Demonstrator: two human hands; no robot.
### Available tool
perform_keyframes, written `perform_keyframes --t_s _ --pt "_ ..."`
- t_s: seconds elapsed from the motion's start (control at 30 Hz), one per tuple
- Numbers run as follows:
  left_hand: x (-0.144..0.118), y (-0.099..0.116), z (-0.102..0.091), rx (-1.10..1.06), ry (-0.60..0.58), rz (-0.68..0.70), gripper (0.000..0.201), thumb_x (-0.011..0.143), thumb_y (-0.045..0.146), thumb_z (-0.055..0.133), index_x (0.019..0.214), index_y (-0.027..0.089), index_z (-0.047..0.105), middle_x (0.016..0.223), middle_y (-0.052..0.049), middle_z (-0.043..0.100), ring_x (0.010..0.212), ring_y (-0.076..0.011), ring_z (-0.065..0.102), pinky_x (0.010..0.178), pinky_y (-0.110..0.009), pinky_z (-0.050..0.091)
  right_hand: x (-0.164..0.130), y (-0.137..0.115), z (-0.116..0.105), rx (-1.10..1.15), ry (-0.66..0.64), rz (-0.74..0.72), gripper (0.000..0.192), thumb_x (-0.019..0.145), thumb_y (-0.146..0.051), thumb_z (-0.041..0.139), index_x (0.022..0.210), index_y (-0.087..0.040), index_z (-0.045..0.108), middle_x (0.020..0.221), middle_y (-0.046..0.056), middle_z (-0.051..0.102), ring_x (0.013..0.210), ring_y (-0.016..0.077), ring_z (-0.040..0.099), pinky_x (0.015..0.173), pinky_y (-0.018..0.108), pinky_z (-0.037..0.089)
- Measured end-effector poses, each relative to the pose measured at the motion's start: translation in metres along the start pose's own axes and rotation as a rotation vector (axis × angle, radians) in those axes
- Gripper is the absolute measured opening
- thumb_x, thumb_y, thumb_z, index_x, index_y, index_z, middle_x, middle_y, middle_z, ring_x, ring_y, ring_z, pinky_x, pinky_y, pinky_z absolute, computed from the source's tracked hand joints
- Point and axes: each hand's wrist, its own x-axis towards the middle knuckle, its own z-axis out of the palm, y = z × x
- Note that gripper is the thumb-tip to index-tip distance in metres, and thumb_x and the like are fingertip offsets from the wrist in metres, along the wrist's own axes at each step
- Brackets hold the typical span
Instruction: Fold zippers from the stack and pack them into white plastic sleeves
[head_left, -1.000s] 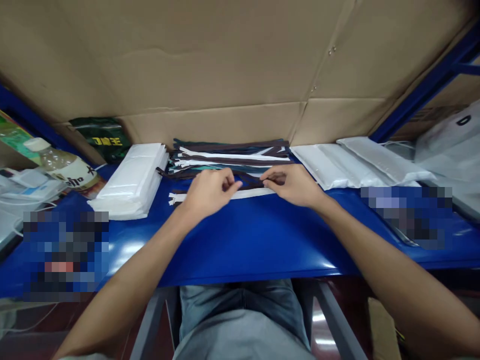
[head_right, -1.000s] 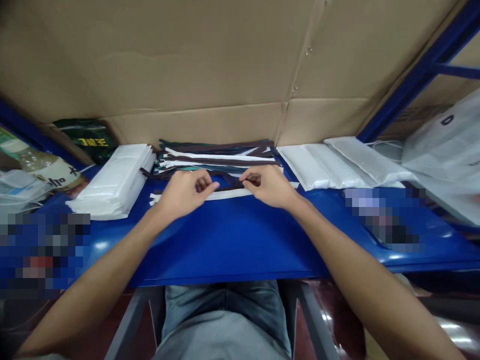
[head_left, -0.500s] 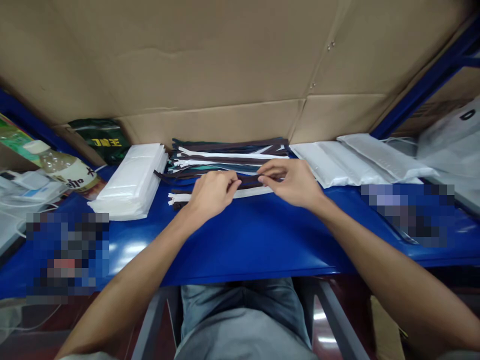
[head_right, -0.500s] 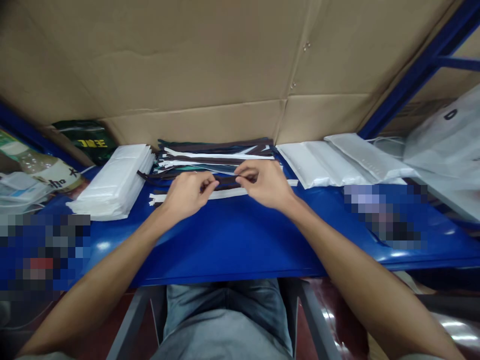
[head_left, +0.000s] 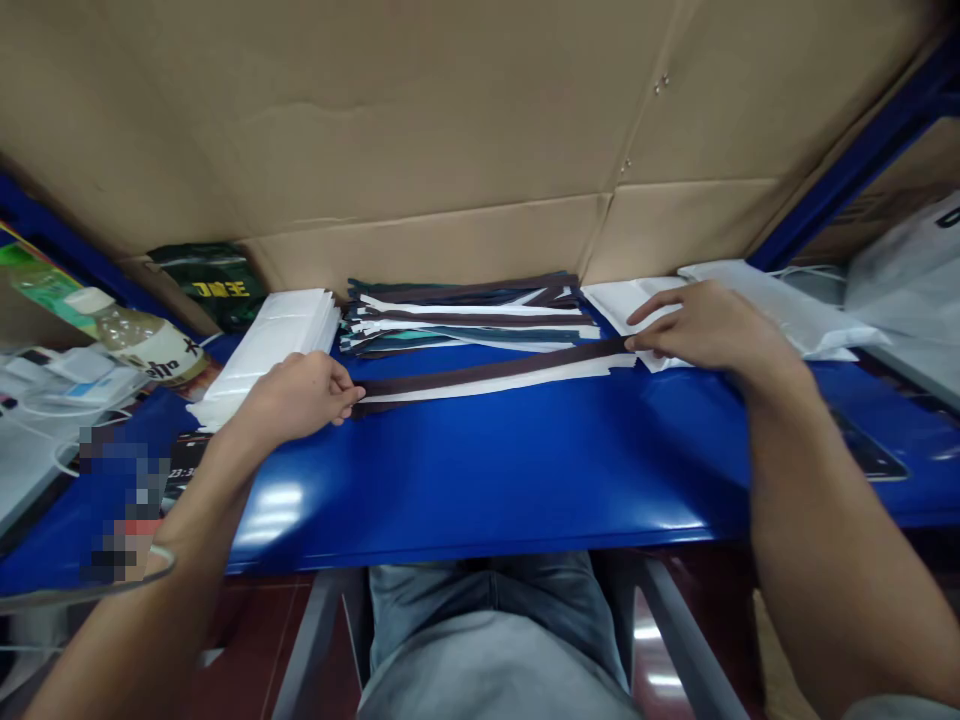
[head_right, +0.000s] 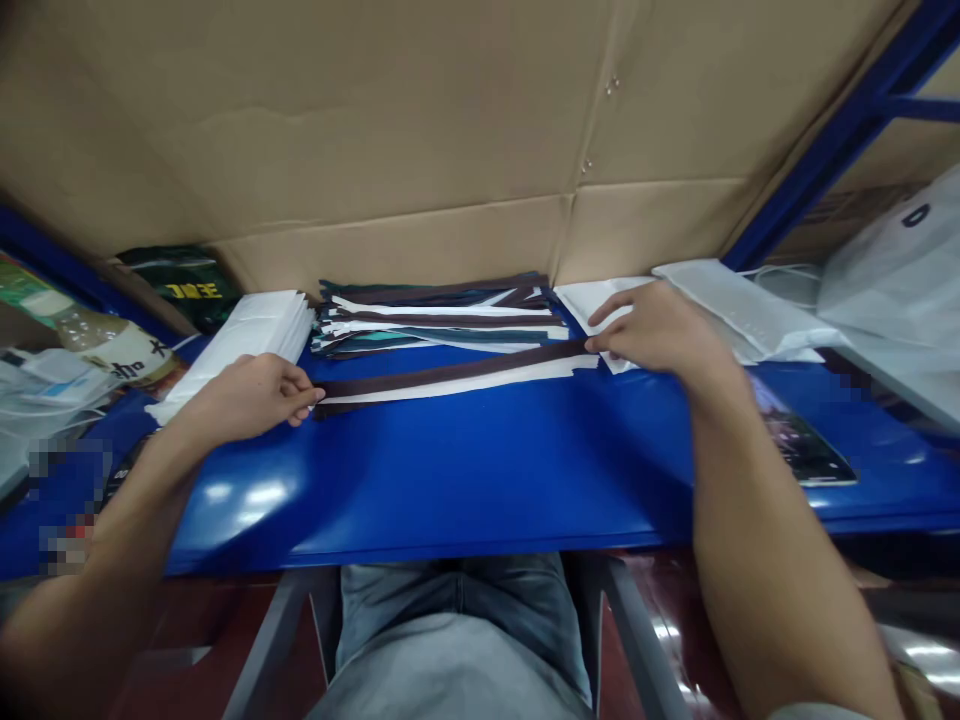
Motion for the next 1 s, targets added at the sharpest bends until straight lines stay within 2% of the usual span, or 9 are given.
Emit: perform_keyframes --t_s 0.2,0.3,0.37,0.43,0.53,0.6,0.7,0.8,1.0 --pt "0.009 -0.010 -0.003 0.113 -0.031 -0.117 0.046 0.096 0.062 0.069 0.071 0.026 0.080 0.067 -0.007 0.076 0.061 -0.0242 0.069 0.072 -0.043 0.051 -0.001 -0.007 0.005 -0.033 -0.159 0.033 0.033 0.074 -0.048 0.096 0.094 -0.024 0.083 0.073 0.008 0.077 0.066 0.0258 0.073 0.060 0.040 0.054" --pt "0.006 -0.003 0.000 0.214 0.129 -0.114 0.050 0.096 0.066 0.070 0.067 0.026 0.075 0.061 -0.008 0.070 0.059 -0.0257 0.065 0.068 -0.043 0.049 -0.001 -0.006 0.006 -0.155 -0.095 0.005 0.039 0.075 -0.052 0.099 0.094 -0.021 0.083 0.075 0.010 0.078 0.067 0.0255 0.072 0.063 0.040 0.052" --pt "0.002 0.012 0.008 0.212 0.276 -0.044 0.046 0.098 0.064 0.071 0.073 0.025 0.076 0.065 -0.008 0.071 0.062 -0.0260 0.066 0.067 -0.041 0.049 -0.002 -0.010 0.013 -0.217 0.027 -0.152 0.039 0.079 -0.054 0.097 0.095 -0.021 0.084 0.083 0.012 0.080 0.070 0.0254 0.072 0.069 0.042 0.053" --pt "0.000 0.033 0.021 0.140 0.345 0.118 0.032 0.102 0.054 0.072 0.094 0.024 0.080 0.083 -0.008 0.080 0.073 -0.0261 0.073 0.073 -0.040 0.054 -0.005 -0.019 0.028 -0.186 0.090 -0.428 0.033 0.091 -0.052 0.089 0.104 -0.022 0.086 0.101 0.012 0.084 0.084 0.0279 0.076 0.081 0.044 0.058" --pt "0.004 0.069 0.046 0.141 0.299 0.441 0.034 0.107 0.034 0.069 0.137 0.021 0.076 0.133 -0.013 0.080 0.115 -0.0297 0.077 0.097 -0.041 0.060 -0.014 -0.040 0.064 -0.079 -0.074 -0.838 0.028 0.107 -0.040 0.072 0.129 -0.027 0.084 0.137 0.008 0.081 0.128 0.0317 0.075 0.115 0.051 0.057" --pt "0.010 0.088 0.062 0.258 0.253 0.587 0.043 0.108 0.024 0.066 0.150 0.019 0.070 0.150 -0.016 0.072 0.135 -0.0330 0.069 0.109 -0.045 0.058 -0.020 -0.054 0.090 -0.072 -0.181 -0.963 0.034 0.111 -0.033 0.066 0.142 -0.028 0.080 0.150 0.006 0.075 0.145 0.0316 0.067 0.125 0.053 0.051" --pt "0.021 0.102 0.077 0.416 0.203 0.653 0.044 0.108 0.011 0.061 0.150 0.016 0.070 0.150 -0.019 0.071 0.135 -0.0348 0.068 0.107 -0.046 0.059 -0.023 -0.065 0.119 -0.082 -0.211 -1.000 0.036 0.112 -0.029 0.063 0.144 -0.026 0.080 0.150 0.009 0.075 0.142 0.0327 0.069 0.123 0.054 0.053" --pt "0.031 0.103 0.081 0.469 0.152 0.639 0.049 0.105 0.001 0.057 0.149 0.018 0.070 0.146 -0.017 0.074 0.129 -0.0325 0.070 0.098 -0.042 0.062 -0.018 -0.065 0.131 -0.066 -0.201 -0.998 0.032 0.112 -0.025 0.061 0.134 -0.025 0.085 0.137 0.010 0.082 0.129 0.0315 0.076 0.115 0.052 0.058" --pt "0.050 0.113 0.078 0.398 0.077 0.565 0.039 0.113 0.020 0.061 0.152 0.016 0.068 0.138 -0.019 0.074 0.125 -0.0357 0.072 0.089 -0.041 0.063 -0.012 -0.066 0.134 -0.138 -0.149 -1.000 0.029 0.108 -0.015 0.058 0.113 -0.022 0.086 0.111 0.010 0.084 0.106 0.0283 0.076 0.099 0.044 0.058"
